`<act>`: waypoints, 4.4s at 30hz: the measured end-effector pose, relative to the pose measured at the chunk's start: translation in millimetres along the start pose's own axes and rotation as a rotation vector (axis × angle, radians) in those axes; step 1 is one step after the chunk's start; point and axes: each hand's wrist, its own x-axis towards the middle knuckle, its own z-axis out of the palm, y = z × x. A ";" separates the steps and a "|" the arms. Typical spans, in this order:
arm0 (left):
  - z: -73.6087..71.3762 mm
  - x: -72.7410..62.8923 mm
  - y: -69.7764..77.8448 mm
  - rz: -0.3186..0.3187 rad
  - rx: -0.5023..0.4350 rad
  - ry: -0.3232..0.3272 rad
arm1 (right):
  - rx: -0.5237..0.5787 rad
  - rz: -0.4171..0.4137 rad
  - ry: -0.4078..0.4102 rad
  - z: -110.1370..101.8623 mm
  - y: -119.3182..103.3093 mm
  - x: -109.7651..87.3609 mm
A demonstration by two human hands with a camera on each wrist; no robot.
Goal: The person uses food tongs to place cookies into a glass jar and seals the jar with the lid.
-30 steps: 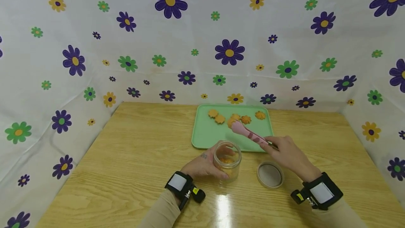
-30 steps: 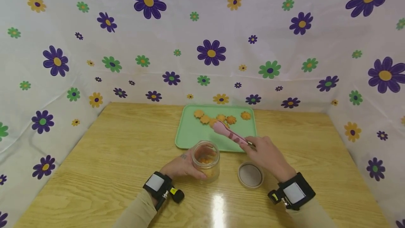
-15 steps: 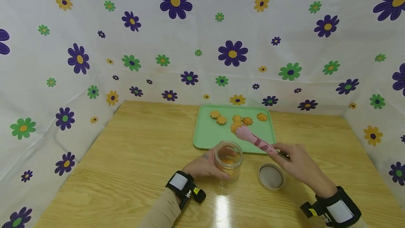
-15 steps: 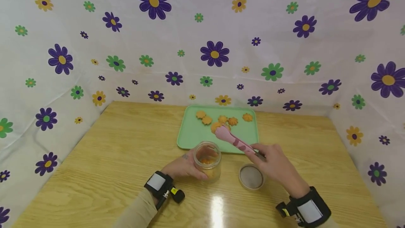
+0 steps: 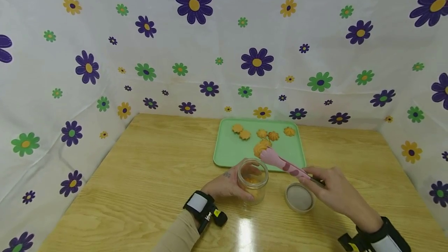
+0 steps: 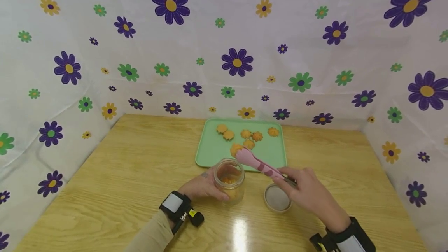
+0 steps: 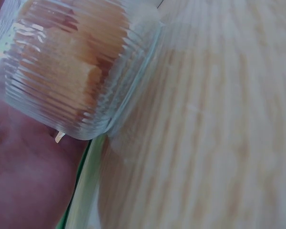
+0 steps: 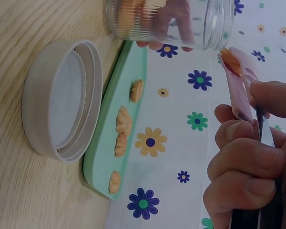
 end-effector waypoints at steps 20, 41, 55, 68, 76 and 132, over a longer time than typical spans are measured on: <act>-1.4 -2.7 0.8 -0.045 -0.040 -0.027 | 0.031 -0.132 -0.004 9.0 -9.7 -12.3; -1.2 -1.0 2.3 -0.035 -0.057 -0.023 | 0.016 -0.068 -0.048 6.8 -12.8 -11.6; -0.6 -0.4 0.3 -0.005 -0.093 -0.031 | 0.013 -0.038 -0.052 8.7 -13.4 -11.4; 0.9 -0.7 -1.7 -0.017 -0.033 -0.016 | 0.030 -0.055 -0.022 9.2 -0.9 -2.2; -2.5 -1.2 -2.2 -0.016 -0.029 -0.022 | -0.119 0.047 0.038 7.8 16.6 23.2; -3.3 0.7 -1.2 -0.010 -0.059 -0.049 | -0.436 0.200 -0.079 46.2 51.4 76.7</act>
